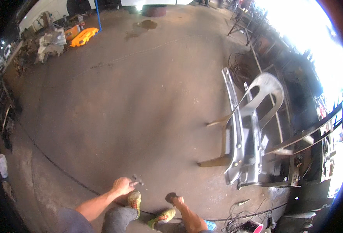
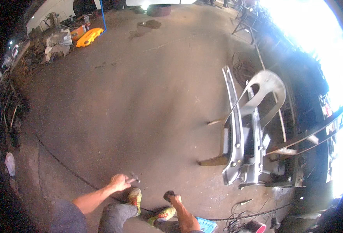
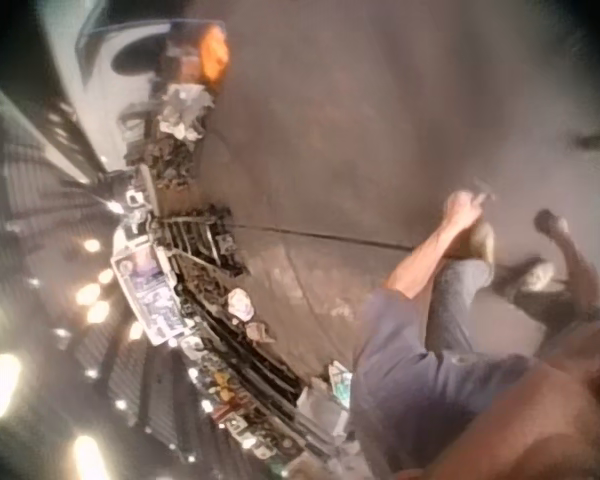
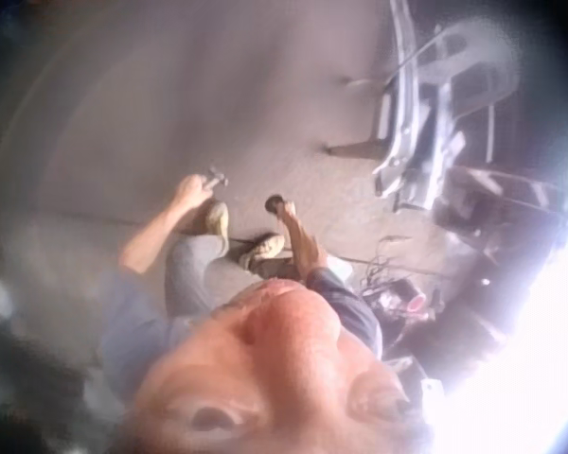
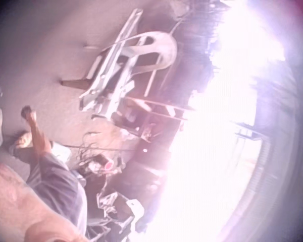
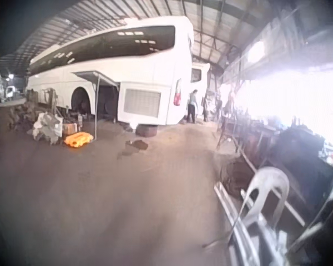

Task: The person handles a gray plastic car fender, wiping its surface and then using a soldering iron to apply heat to specific areas. The person also retrieves a hammer and a sanding disc from a toolbox and attaches the disc to a sander.

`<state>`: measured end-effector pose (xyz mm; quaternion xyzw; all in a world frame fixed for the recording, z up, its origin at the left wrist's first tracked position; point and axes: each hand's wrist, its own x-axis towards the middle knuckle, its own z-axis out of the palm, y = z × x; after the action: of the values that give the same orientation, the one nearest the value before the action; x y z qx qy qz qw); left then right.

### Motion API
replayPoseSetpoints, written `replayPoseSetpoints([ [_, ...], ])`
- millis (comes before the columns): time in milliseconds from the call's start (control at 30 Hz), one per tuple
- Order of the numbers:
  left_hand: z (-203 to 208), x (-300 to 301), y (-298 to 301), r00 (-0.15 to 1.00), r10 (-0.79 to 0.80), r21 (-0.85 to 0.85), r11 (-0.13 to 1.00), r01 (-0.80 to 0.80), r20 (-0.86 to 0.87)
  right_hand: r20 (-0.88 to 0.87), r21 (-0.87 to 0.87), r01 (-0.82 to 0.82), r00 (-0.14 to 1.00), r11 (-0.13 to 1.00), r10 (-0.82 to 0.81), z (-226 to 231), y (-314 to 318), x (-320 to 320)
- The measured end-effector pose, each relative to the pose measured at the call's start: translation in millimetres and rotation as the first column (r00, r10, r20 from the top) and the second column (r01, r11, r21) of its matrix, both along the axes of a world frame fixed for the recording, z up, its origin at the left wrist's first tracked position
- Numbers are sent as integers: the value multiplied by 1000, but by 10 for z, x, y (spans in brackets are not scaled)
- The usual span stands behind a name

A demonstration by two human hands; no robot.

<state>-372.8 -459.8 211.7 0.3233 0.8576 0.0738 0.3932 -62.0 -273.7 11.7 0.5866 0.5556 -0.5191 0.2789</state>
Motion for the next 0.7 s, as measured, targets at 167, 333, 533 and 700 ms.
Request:
replayPoseSetpoints([
  [167, -1272, -304, 304, 988, -77, 191, 976, 102, -135, -326, 88, -146, 931, 985, 167, -1384, 206, -999],
  [333, -2396, -376, 545, 978, -138, 287, 941, 179, -157, -638, 62, 222, 759, 973, -133, -1878, 431, -1642],
  [533, -3508, 52, 535, 971, 51, 461, 885, 64, -233, -748, 202, 505, 633, 839, -201, -2069, 73, -1286],
  [700, -3477, 591, 696, 986, 105, 202, 971, -129, 126, -530, -701, 397, 265, 592, -805, -2023, -652, -1123],
])
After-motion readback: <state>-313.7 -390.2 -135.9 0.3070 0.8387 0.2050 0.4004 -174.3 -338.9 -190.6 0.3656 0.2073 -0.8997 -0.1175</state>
